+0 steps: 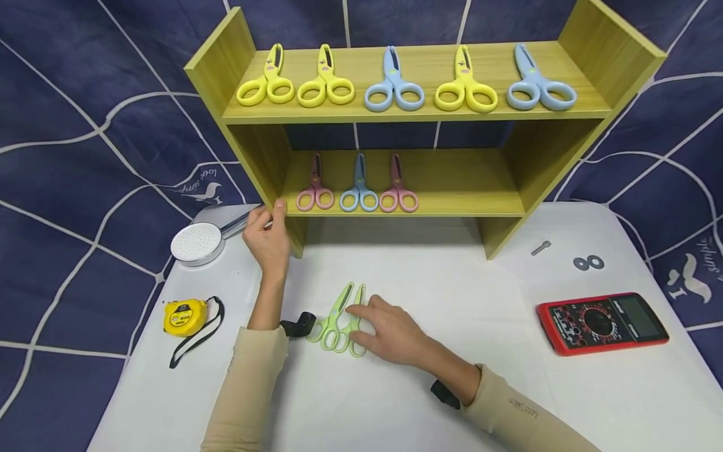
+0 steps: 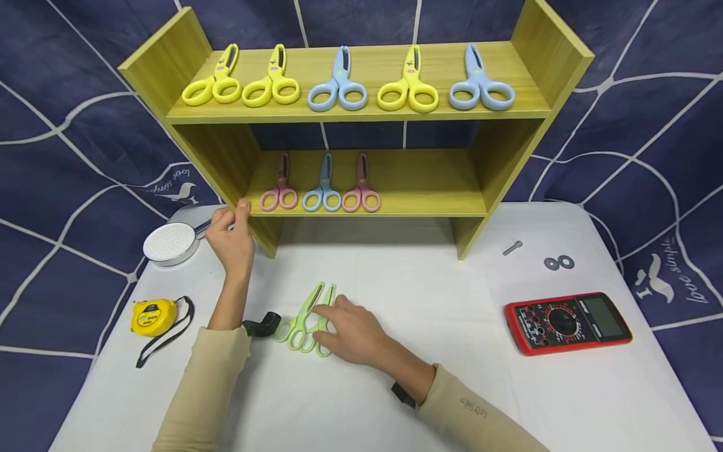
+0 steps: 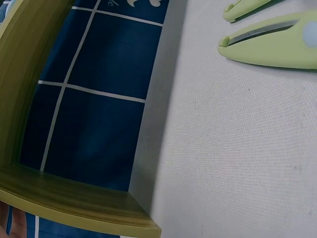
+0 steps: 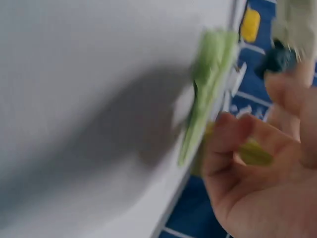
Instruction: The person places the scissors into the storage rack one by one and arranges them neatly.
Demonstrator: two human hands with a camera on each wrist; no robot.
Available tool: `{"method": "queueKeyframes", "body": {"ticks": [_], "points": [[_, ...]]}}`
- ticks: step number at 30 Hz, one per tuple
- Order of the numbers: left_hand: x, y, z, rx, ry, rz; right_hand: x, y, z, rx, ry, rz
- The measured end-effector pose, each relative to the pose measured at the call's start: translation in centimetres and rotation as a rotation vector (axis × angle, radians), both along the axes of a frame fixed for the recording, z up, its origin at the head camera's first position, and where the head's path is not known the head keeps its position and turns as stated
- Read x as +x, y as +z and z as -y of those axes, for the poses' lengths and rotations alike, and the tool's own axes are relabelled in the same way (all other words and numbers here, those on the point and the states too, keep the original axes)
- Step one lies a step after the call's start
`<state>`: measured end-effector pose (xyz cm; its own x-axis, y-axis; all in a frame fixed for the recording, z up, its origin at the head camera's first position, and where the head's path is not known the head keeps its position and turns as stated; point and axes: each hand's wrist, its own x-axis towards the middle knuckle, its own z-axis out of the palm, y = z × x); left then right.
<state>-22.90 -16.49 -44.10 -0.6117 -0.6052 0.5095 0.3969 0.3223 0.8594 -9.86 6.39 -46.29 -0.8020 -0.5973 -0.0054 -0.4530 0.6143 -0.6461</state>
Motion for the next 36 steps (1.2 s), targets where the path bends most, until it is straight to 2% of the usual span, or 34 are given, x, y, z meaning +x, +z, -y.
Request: {"method": "queueKeyframes", "body": {"ticks": [4, 8, 12, 17, 25, 31, 36], "points": [[0.0, -0.1, 0.1, 0.009, -0.001, 0.002, 1.2, -1.4, 0.8, 0.151, 0.091, 0.077], [-0.1, -0.2, 0.0, 0.02, -0.013, -0.004, 1.7, -2.1, 1.3, 0.229, 0.125, 0.016], [0.0, -0.2, 0.0, 0.014, -0.01, 0.0, 1.8, -2.5, 1.3, 0.208, 0.142, -0.056], [0.1, 0.2, -0.3, 0.032, -0.004, 0.029, 1.8, -2.5, 1.2, 0.199, 0.139, -0.088], [2.0, 3.0, -1.5, 0.022, -0.013, 0.033, 1.6, -2.3, 0.8, 0.23, 0.161, -0.065], [2.1, 3.3, -1.6, 0.041, -0.022, 0.025, 1.6, -2.2, -0.1, 0.185, 0.184, -0.034], [2.0, 3.1, -1.5, 0.034, -0.019, 0.018, 1.7, -1.9, -1.3, 0.125, 0.157, -0.046]]}}
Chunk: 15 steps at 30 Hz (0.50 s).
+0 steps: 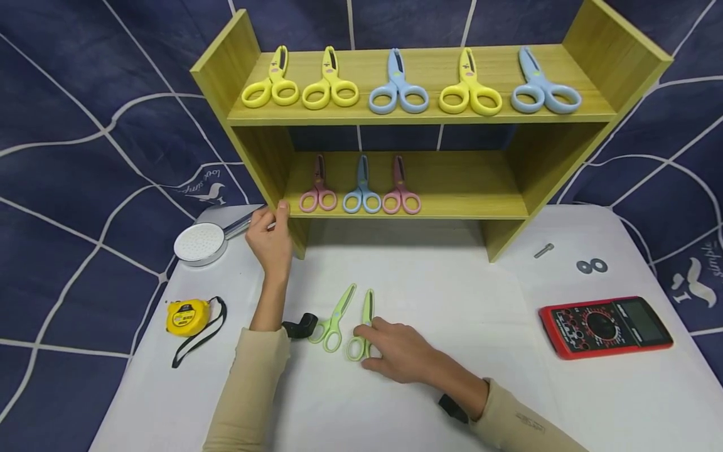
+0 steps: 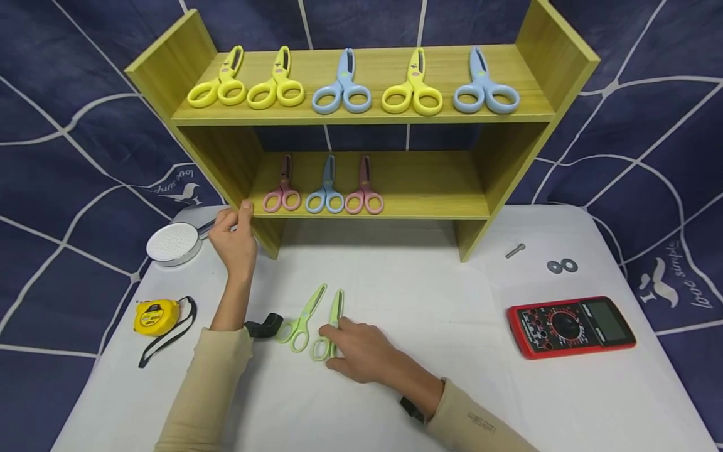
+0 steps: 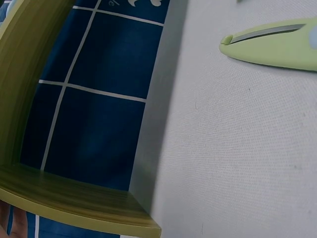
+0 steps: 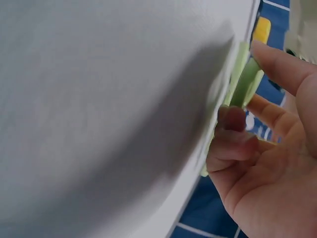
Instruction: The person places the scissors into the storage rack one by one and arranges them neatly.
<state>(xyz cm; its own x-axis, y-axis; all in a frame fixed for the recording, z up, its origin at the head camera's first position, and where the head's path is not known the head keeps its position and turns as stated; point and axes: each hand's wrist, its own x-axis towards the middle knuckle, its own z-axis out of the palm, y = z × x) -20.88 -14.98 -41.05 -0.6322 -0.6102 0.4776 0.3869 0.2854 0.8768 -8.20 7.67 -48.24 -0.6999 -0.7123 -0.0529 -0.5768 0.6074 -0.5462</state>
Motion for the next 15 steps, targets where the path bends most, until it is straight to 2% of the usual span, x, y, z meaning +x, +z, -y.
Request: {"method": "queueKeyframes", "body": {"ticks": [8, 15], "points": [[0.0, -0.1, -0.1, -0.003, 0.005, -0.002, 0.3, 1.9, -2.9, -0.239, -0.09, -0.216], [-0.1, -0.1, -0.1, -0.002, 0.006, 0.0, 0.0, 4.1, -5.2, -0.462, -0.137, -0.325]]}}
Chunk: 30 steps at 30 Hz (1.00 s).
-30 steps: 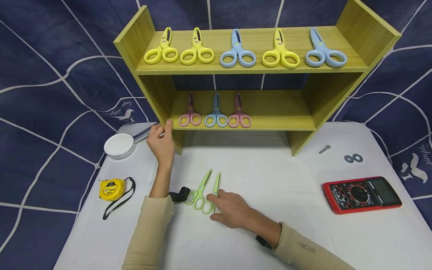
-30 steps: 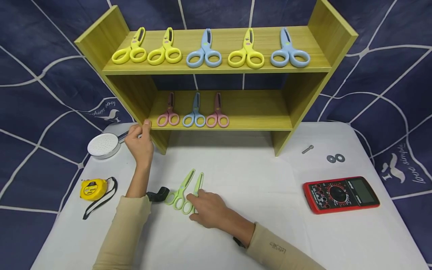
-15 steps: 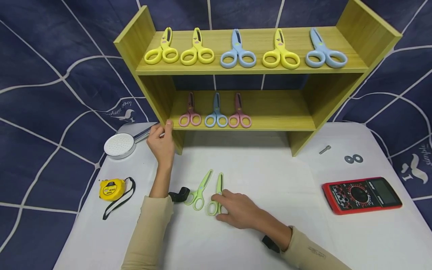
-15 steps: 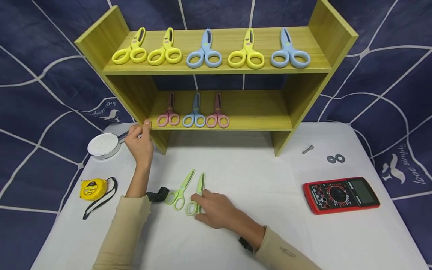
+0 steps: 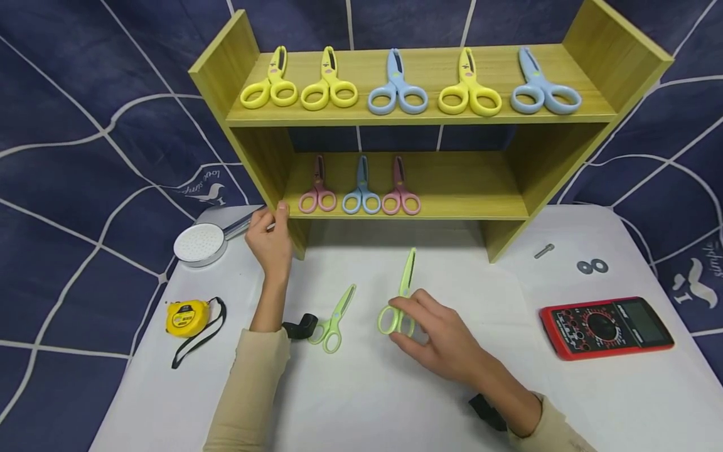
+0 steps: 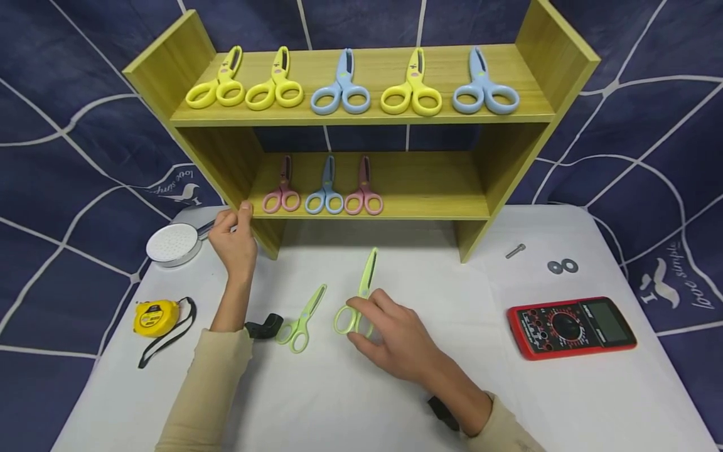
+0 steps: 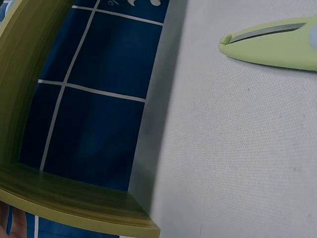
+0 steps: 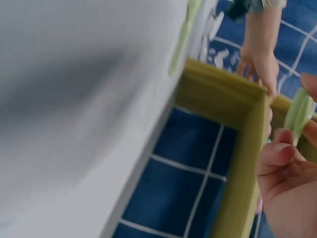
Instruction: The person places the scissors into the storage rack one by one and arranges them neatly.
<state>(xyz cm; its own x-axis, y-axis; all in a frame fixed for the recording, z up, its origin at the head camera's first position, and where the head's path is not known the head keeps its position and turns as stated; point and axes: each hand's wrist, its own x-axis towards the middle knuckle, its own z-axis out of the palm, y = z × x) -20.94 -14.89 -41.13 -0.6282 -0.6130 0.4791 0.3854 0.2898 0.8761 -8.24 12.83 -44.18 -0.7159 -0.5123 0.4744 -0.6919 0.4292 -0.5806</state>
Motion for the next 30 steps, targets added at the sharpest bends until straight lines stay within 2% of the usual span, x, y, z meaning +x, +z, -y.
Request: {"method": "queueKeyframes", "body": {"ticks": [4, 12, 20, 23, 27, 30], "points": [[-0.1, -0.1, 0.0, 0.004, 0.0, 0.0, -0.8, 1.4, -1.2, -0.065, -0.046, -0.065], [-0.1, -0.2, -0.1, -0.034, 0.008, -0.028, -2.5, 3.4, -2.4, -0.049, -0.219, -0.106], [-2.0, -3.0, 1.1, -0.023, 0.006, -0.026, -3.7, 4.7, -3.2, -0.026, -0.451, -0.149], [-1.5, -2.0, 0.8, -0.013, 0.001, -0.026, -4.6, 5.3, -3.6, -0.055, -0.526, -0.166], [-0.4, -0.2, 0.1, 0.001, -0.002, -0.036, -6.5, 5.7, -3.9, -0.11, -0.575, -0.191], [-0.2, -0.1, 0.1, -0.003, -0.002, -0.028, -8.2, 5.8, -3.9, -0.099, -0.595, -0.197]]}}
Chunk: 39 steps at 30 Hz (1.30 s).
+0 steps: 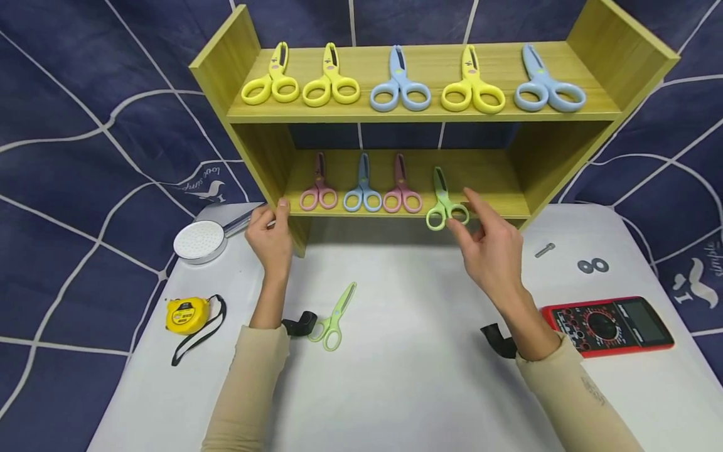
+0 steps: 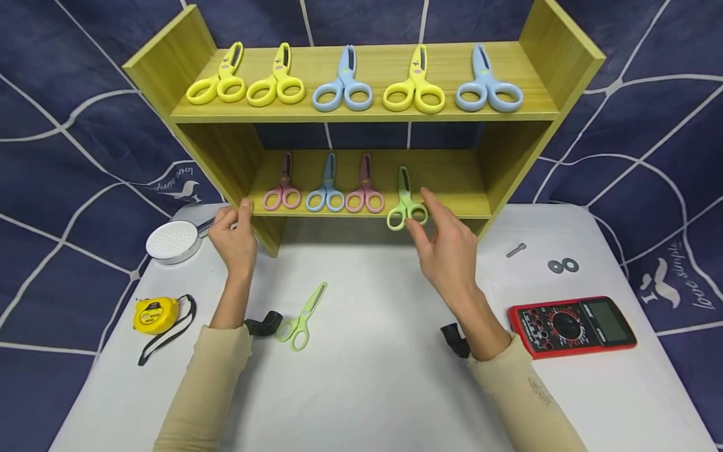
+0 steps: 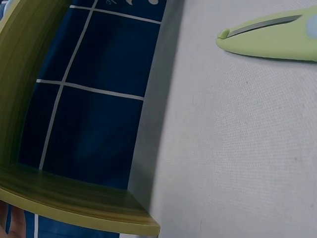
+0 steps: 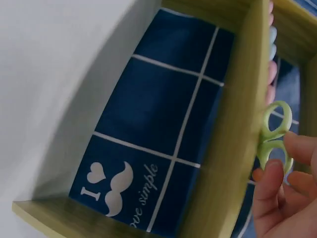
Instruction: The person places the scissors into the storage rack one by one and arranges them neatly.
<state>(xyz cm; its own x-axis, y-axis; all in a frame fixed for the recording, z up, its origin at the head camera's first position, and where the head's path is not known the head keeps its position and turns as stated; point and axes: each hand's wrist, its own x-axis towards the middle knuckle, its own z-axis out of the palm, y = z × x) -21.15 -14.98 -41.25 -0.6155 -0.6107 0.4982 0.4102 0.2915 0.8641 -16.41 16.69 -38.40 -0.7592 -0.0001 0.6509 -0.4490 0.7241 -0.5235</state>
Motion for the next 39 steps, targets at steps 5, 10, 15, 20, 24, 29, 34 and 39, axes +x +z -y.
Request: {"method": "queueKeyframes", "body": {"ticks": [5, 10, 15, 20, 24, 29, 34, 39], "points": [[0.1, 0.0, 0.1, -0.008, -0.006, 0.016, -1.9, 0.3, 0.3, 0.06, -0.041, 0.047], [0.0, 0.0, 0.2, -0.005, -0.008, 0.019, -2.1, 0.0, 0.9, 0.02, -0.064, 0.05], [-1.1, -1.6, 0.9, -0.002, -0.001, 0.023, -0.3, -1.5, 3.1, -0.113, -0.035, -0.088], [-1.8, -2.8, 1.6, 0.009, 0.007, 0.024, 2.4, -3.9, 6.7, -0.081, 0.18, 0.046], [-1.9, -3.1, 1.8, 0.007, -0.009, 0.018, 4.6, -5.5, 9.1, -0.077, 0.429, 0.459], [-1.7, -3.0, 1.8, -0.003, -0.018, 0.019, 6.4, -7.5, 11.4, -0.034, 0.667, 0.816], [-1.7, -2.8, 1.7, -0.003, -0.027, 0.026, 7.4, -9.0, 13.2, 0.075, 0.734, 0.9], [-1.6, -2.8, 1.8, 0.004, -0.041, 0.028, 7.8, -9.8, 14.7, 0.249, 0.706, 0.888]]}}
